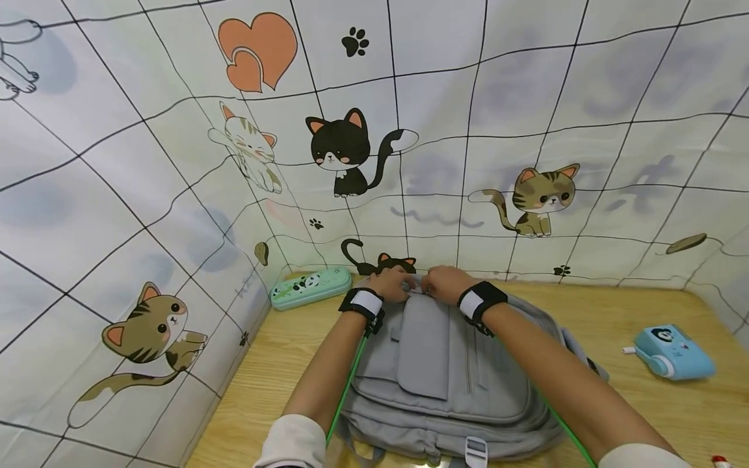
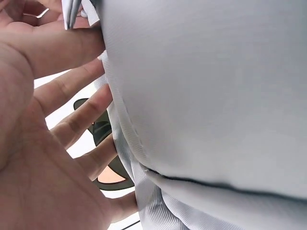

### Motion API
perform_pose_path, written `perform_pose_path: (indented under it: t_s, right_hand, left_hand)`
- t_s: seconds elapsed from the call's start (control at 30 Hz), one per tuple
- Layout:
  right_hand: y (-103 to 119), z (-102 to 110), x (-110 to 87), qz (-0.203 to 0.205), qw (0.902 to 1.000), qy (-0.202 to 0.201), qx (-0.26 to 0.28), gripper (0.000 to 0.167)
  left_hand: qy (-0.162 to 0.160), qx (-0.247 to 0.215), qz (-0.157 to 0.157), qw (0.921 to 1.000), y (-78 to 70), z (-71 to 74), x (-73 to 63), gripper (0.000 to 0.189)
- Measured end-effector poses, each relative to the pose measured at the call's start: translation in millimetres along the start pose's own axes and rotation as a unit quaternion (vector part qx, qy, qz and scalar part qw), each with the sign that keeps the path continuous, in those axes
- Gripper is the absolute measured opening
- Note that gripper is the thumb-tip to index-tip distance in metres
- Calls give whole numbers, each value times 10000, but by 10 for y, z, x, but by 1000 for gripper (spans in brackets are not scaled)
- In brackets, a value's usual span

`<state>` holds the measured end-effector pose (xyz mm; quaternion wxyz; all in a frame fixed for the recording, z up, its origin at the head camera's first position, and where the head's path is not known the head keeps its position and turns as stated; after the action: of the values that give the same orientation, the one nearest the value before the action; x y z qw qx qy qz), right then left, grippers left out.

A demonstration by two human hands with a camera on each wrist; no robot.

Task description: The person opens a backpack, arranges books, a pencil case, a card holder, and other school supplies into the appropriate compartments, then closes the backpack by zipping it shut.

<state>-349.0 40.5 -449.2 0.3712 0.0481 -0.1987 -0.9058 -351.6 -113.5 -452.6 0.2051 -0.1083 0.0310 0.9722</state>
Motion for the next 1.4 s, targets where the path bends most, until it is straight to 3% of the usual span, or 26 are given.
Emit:
perform_pose_path:
  t_s: [0.27,0.4,0.53,0.6,0.7,0.87,1.0,1.4]
  right_hand:
    - [47,19,-16,-126,9996,-239,-2,4]
    - [-43,-6,10,-331,9981,-210,476,10]
    - [-137,-9,28,-366,9944,-236,966,4]
    - [-146,-3,22,-378,9934,-248,1057,12]
    - [-134,15,0,-459,9932,-301,1024,17]
    - [-125,64,-55,-736,9929,-275,892,4]
    - [-164,109,-125,-861,9931,-230,764,5]
    - [-299,170,-446,-904,9943,-215,516,4]
  left_hand:
    - [-32,2,3,10000,4,14,-35,32]
    - [-8,-12,-3,10000,10,15,-46,32]
    - [4,-29,-10,10000,13,21,-53,30]
    - [13,-23,-7,10000,13,14,-47,30]
    - [13,-41,-34,10000,14,-3,-35,30]
    - [-1,-98,-90,9999,24,-7,-52,30]
    - [55,-178,-145,9997,22,10,-76,31]
    - [13,-372,-183,9991,28,-6,-94,31]
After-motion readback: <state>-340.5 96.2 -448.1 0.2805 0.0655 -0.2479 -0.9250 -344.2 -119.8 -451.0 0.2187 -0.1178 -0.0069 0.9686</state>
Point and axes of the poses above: each hand's wrist, its own x-axis towards the middle knuckle, its own z-axis out of the back of the hand, y = z × x, the point moved 3 cm from there along x, towards the middle knuckle, and after that the axes turned 14 degrees about x, right-handed, at the moved point
